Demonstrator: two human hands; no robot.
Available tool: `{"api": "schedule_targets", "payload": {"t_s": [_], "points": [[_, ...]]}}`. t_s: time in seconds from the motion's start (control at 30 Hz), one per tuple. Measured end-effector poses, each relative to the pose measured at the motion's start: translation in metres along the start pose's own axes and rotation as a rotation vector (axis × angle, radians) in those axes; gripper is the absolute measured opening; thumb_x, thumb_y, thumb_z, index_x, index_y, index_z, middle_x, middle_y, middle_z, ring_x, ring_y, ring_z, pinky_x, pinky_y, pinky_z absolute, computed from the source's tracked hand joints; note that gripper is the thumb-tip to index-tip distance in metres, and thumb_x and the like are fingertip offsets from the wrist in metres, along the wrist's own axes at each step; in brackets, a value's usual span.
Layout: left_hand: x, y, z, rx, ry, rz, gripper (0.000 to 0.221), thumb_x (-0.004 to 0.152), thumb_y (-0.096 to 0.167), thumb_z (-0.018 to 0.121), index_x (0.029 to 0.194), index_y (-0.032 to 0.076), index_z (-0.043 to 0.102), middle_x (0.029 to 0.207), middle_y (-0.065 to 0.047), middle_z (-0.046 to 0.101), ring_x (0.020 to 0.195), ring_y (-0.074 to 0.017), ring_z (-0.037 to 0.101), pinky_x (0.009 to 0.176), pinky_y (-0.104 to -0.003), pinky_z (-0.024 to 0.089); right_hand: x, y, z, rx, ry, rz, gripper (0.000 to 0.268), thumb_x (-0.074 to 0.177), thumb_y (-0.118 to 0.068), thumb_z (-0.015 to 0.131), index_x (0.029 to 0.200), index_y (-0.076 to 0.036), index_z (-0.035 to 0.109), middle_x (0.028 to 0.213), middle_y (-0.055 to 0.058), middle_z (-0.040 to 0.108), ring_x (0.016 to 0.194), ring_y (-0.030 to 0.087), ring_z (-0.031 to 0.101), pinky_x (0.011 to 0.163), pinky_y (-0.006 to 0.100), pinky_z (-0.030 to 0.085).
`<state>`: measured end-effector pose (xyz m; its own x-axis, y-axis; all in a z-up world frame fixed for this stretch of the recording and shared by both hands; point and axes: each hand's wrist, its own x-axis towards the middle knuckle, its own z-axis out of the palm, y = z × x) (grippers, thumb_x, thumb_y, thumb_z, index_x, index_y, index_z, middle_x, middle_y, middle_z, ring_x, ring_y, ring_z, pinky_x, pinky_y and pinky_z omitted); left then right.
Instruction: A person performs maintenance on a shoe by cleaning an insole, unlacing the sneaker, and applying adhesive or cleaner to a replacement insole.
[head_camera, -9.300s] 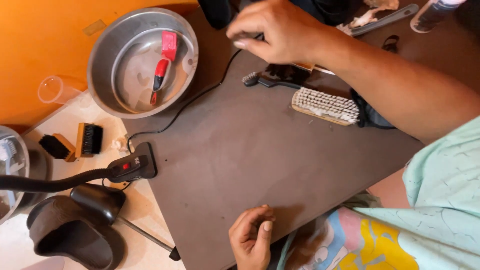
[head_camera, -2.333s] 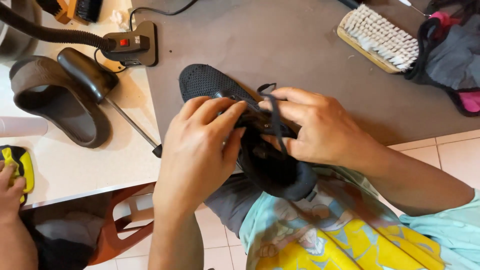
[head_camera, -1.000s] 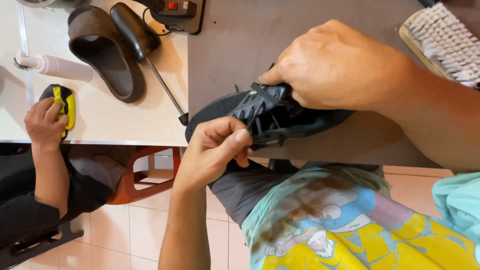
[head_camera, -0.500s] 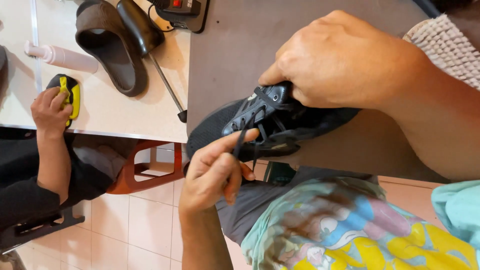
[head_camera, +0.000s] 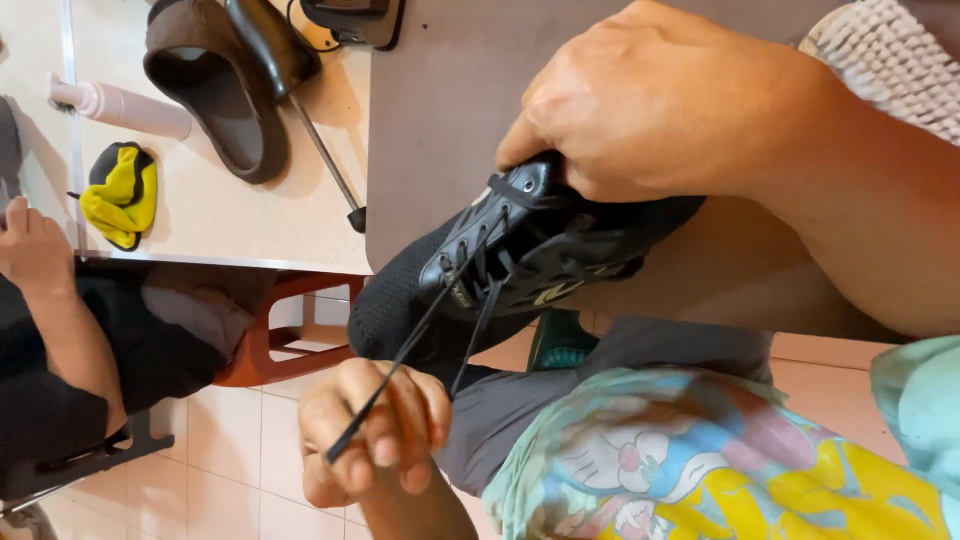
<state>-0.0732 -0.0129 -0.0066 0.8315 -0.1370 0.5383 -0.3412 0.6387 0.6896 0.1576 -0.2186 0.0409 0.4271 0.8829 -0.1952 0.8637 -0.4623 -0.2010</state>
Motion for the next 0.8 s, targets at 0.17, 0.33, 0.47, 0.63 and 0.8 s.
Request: {"api": "schedule_targets", "payload": {"t_s": [0.17, 0.33, 0.47, 0.63, 0.8], "points": [[0.015, 0.008, 0.015, 0.278, 0.129, -0.702, 0.064, 0.107, 0.044, 0.058, 0.142, -0.009, 0.051, 0.089, -0.017, 0.074, 0.061, -0.018, 0.068, 0.058, -0.029, 0.058, 0.001, -0.003, 0.013, -0.163, 0.075, -0.079, 0.024, 0.074, -0.018, 0.06, 0.082, -0.039, 0.067, 0.077, -0.012, 0.067, 0.087, 0.021, 0.072, 0.06, 0.039, 0.049], [0.049, -0.014, 0.032, 0.722, 0.445, -0.791, 0.035, 0.096, 0.027, 0.064, 0.11, -0.005, 0.07, 0.077, -0.011, 0.07, 0.058, -0.0139, 0.064, 0.056, -0.025, 0.059, 0.001, -0.006, 0.018, -0.181, 0.106, -0.124, 0.021, 0.08, -0.021, 0.061, 0.085, -0.038, 0.071, 0.077, -0.009, 0.071, 0.086, 0.026, 0.074, 0.064, 0.041, 0.053], [0.075, -0.032, 0.028, 1.538, 0.328, -0.524, 0.038, 0.087, 0.03, 0.079, 0.118, 0.009, 0.071, 0.097, -0.004, 0.069, 0.078, -0.0133, 0.066, 0.068, -0.027, 0.059, 0.004, -0.005, 0.02, -0.098, 0.041, -0.086, 0.018, 0.079, -0.02, 0.06, 0.082, -0.033, 0.073, 0.084, -0.007, 0.075, 0.092, 0.025, 0.073, 0.072, 0.041, 0.053], [0.084, -0.043, 0.01, 1.574, 0.277, -0.396, 0.012, 0.094, 0.014, 0.074, 0.103, 0.007, 0.078, 0.095, -0.006, 0.075, 0.079, -0.0168, 0.072, 0.07, -0.028, 0.057, 0.011, -0.004, 0.024, -0.151, 0.015, -0.032, 0.017, 0.082, -0.023, 0.056, 0.082, -0.031, 0.071, 0.08, -0.003, 0.076, 0.089, 0.028, 0.073, 0.073, 0.041, 0.053], [0.072, -0.046, -0.01, 1.557, 0.318, -0.32, 0.006, 0.096, 0.009, 0.069, 0.095, 0.01, 0.075, 0.083, -0.004, 0.076, 0.072, -0.0158, 0.07, 0.067, -0.029, 0.053, 0.016, -0.011, 0.027, -0.136, -0.087, 0.032, 0.026, 0.081, -0.017, 0.055, 0.084, -0.038, 0.071, 0.08, -0.005, 0.075, 0.089, 0.026, 0.072, 0.071, 0.039, 0.052]]}}
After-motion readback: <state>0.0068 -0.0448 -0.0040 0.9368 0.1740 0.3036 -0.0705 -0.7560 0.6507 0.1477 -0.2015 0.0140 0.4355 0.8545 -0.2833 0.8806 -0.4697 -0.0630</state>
